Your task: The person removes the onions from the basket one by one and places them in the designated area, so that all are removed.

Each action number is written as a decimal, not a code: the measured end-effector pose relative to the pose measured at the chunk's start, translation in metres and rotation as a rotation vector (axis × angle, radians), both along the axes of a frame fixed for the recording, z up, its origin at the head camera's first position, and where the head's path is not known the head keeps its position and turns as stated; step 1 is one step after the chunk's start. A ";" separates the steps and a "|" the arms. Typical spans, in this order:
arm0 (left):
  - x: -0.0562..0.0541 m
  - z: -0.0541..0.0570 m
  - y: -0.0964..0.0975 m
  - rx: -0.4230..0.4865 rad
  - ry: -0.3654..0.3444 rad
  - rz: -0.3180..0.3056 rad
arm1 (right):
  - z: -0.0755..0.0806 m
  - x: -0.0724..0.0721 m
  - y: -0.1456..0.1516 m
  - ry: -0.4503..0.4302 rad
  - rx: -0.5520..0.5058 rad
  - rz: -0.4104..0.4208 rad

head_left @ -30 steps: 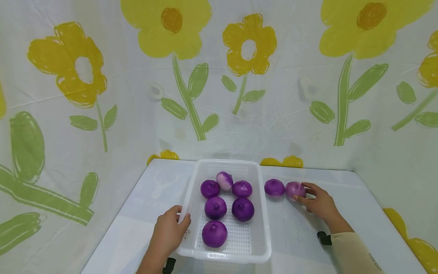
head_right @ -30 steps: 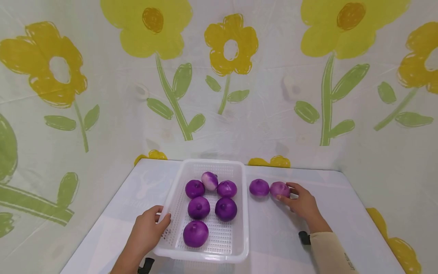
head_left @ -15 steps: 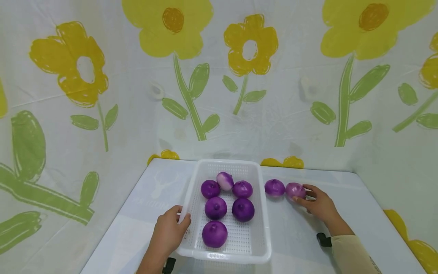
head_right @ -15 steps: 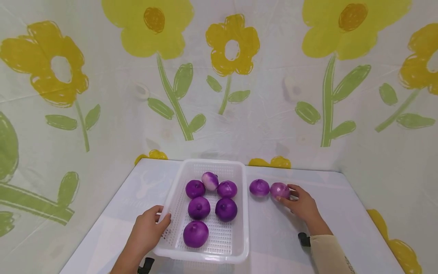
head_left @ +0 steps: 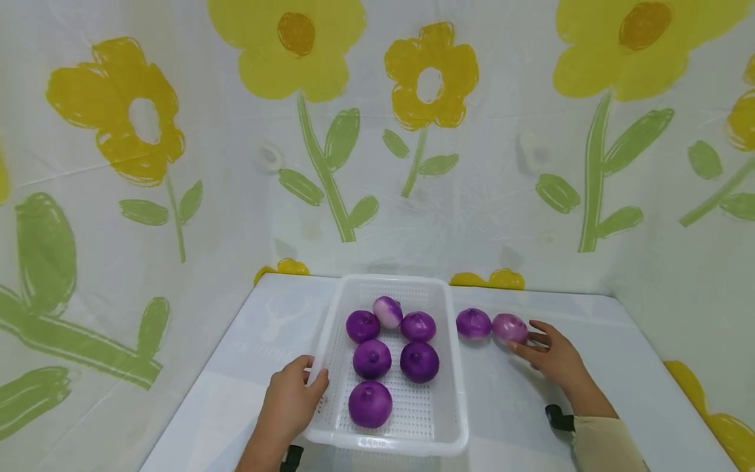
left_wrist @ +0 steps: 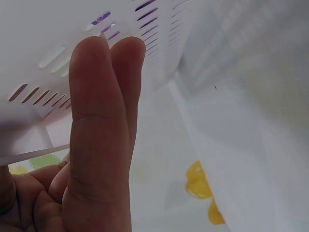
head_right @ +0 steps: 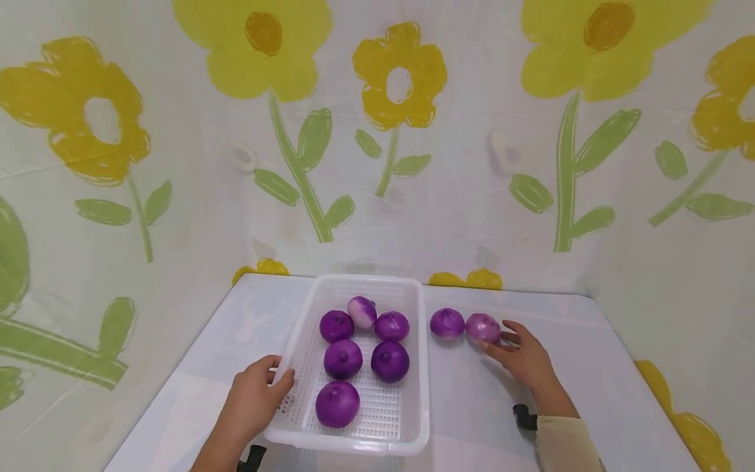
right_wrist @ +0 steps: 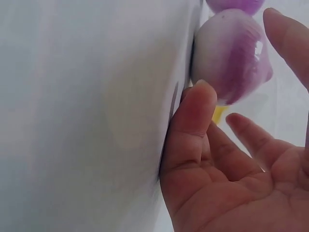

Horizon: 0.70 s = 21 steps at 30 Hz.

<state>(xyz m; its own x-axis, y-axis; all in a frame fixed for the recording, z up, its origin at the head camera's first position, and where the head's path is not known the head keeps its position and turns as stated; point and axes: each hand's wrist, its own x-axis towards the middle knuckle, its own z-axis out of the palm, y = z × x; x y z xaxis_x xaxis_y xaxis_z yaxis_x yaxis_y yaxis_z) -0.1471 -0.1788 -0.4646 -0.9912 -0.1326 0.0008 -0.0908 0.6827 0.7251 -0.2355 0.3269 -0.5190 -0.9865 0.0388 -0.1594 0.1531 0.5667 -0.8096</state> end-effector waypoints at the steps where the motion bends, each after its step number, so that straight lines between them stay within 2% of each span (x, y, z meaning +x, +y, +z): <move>1: 0.000 0.000 0.000 -0.001 0.000 -0.001 | 0.000 0.001 0.000 -0.005 -0.003 -0.001; 13: -0.004 -0.004 0.002 0.017 -0.002 -0.014 | 0.001 0.005 0.005 -0.037 -0.027 -0.028; 21: -0.001 -0.002 -0.001 0.029 -0.021 0.003 | 0.000 0.002 0.002 -0.045 -0.048 -0.022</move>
